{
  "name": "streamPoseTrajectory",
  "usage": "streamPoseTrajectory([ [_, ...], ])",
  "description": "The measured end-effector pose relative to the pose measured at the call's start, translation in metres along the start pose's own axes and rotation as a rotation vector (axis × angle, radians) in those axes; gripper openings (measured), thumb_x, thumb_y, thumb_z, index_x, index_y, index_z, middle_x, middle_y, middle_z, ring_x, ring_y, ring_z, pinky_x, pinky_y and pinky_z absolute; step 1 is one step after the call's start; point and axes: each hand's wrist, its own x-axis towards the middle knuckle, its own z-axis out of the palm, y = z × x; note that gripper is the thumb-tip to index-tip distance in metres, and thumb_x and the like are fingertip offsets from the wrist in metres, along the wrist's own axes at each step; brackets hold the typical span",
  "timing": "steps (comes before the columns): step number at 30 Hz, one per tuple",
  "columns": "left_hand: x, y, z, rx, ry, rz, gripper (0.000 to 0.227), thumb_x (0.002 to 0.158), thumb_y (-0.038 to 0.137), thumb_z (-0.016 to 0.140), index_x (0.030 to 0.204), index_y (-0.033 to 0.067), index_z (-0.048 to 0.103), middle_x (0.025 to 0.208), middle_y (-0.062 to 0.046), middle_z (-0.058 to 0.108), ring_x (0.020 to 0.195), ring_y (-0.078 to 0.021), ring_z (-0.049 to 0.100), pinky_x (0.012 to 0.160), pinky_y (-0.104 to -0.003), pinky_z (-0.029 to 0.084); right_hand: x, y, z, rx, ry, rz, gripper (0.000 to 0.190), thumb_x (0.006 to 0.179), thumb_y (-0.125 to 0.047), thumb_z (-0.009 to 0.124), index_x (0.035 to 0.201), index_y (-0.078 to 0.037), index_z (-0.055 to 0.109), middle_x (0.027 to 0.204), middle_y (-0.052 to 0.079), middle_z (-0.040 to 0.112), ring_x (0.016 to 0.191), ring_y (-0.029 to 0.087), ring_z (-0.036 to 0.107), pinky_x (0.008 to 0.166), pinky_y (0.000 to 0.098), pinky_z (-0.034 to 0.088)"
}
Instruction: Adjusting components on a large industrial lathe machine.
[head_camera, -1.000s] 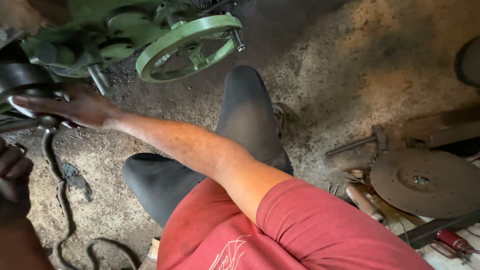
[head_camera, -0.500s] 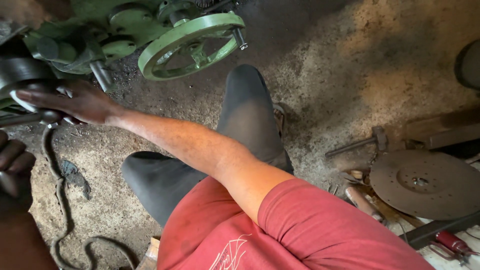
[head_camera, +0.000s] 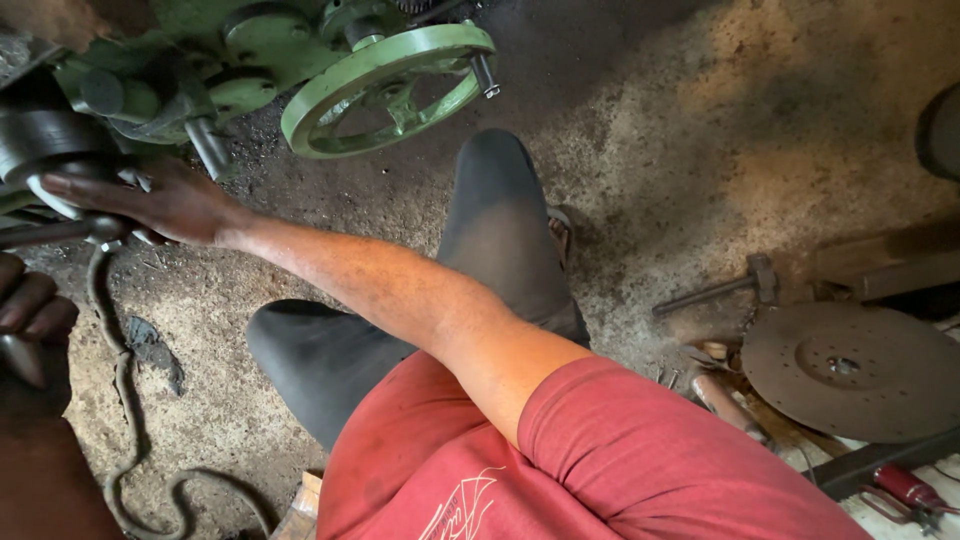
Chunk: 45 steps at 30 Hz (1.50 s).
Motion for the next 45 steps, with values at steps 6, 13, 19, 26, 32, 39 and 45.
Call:
streamPoseTrajectory([
  [6,0.0,-0.008,0.016,0.014,0.025,0.028,0.015,0.116,0.016,0.046,0.106,0.0063,0.05,0.091,-0.001,0.049,0.08,-0.0094,0.051,0.077,-0.023,0.044,-0.008,0.004,0.007,-0.025,0.015,0.033,0.078,0.106,-0.024,0.066,0.153,-0.064,0.019,0.156,0.006,0.05,0.122,0.019,0.071,0.092,0.0297,0.064],
  [13,0.045,-0.067,0.188,0.582,0.429,0.106,0.017,0.115,0.025,0.067,0.106,0.0159,0.056,0.081,0.009,0.046,0.066,-0.0038,0.043,0.061,-0.02,0.037,0.018,-0.062,-0.06,0.567,-0.123,0.838,0.09,0.089,-0.072,0.056,0.154,-0.01,0.051,0.125,0.021,0.069,0.098,0.031,0.075,0.078,0.0431,0.066],
  [19,0.047,-0.081,0.254,0.763,0.747,0.184,0.019,0.089,0.027,0.076,0.099,0.0121,0.07,0.079,0.001,0.063,0.061,-0.0104,0.055,0.053,-0.027,0.043,0.017,-0.064,-0.058,0.85,-0.061,0.792,0.077,0.092,-0.07,0.056,0.136,-0.007,0.062,0.117,0.007,0.068,0.095,0.019,0.066,0.075,0.0376,0.056],
  [26,0.062,-0.08,0.213,0.757,0.624,0.187,0.021,0.091,0.026,0.076,0.09,0.0056,0.072,0.075,-0.004,0.069,0.054,-0.0144,0.063,0.046,-0.031,0.049,0.034,-0.109,-0.08,0.928,-0.153,0.7,0.062,0.099,-0.077,0.046,0.099,-0.017,0.061,0.071,-0.006,0.051,0.055,0.008,0.046,0.048,0.0249,0.034],
  [32,0.073,-0.083,0.209,0.877,0.727,0.27,0.039,0.081,0.042,0.077,0.097,0.0058,0.077,0.082,-0.005,0.074,0.063,-0.0124,0.068,0.053,-0.03,0.057,0.033,-0.089,-0.082,0.733,-0.091,0.817,0.072,0.095,-0.073,0.059,0.133,-0.012,0.061,0.11,-0.003,0.07,0.093,0.009,0.067,0.082,0.029,0.057],
  [39,0.093,-0.088,0.168,0.833,0.759,0.391,0.065,0.094,0.059,0.063,0.105,-0.004,0.075,0.094,-0.016,0.074,0.081,-0.0239,0.068,0.071,-0.039,0.055,0.056,-0.072,-0.092,0.636,-0.319,1.222,0.057,0.09,-0.065,0.056,0.132,-0.027,0.06,0.109,-0.003,0.07,0.097,0.015,0.069,0.085,0.0452,0.056],
  [45,0.09,-0.087,0.179,0.957,0.848,0.356,0.068,0.088,0.062,0.062,0.114,0.0006,0.075,0.113,-0.019,0.074,0.103,-0.0282,0.07,0.09,-0.041,0.054,0.066,-0.078,-0.082,0.656,-0.23,1.412,0.035,0.095,-0.063,0.065,0.1,-0.03,0.054,0.087,-0.006,0.054,0.084,0.018,0.058,0.082,0.0578,0.056],
])
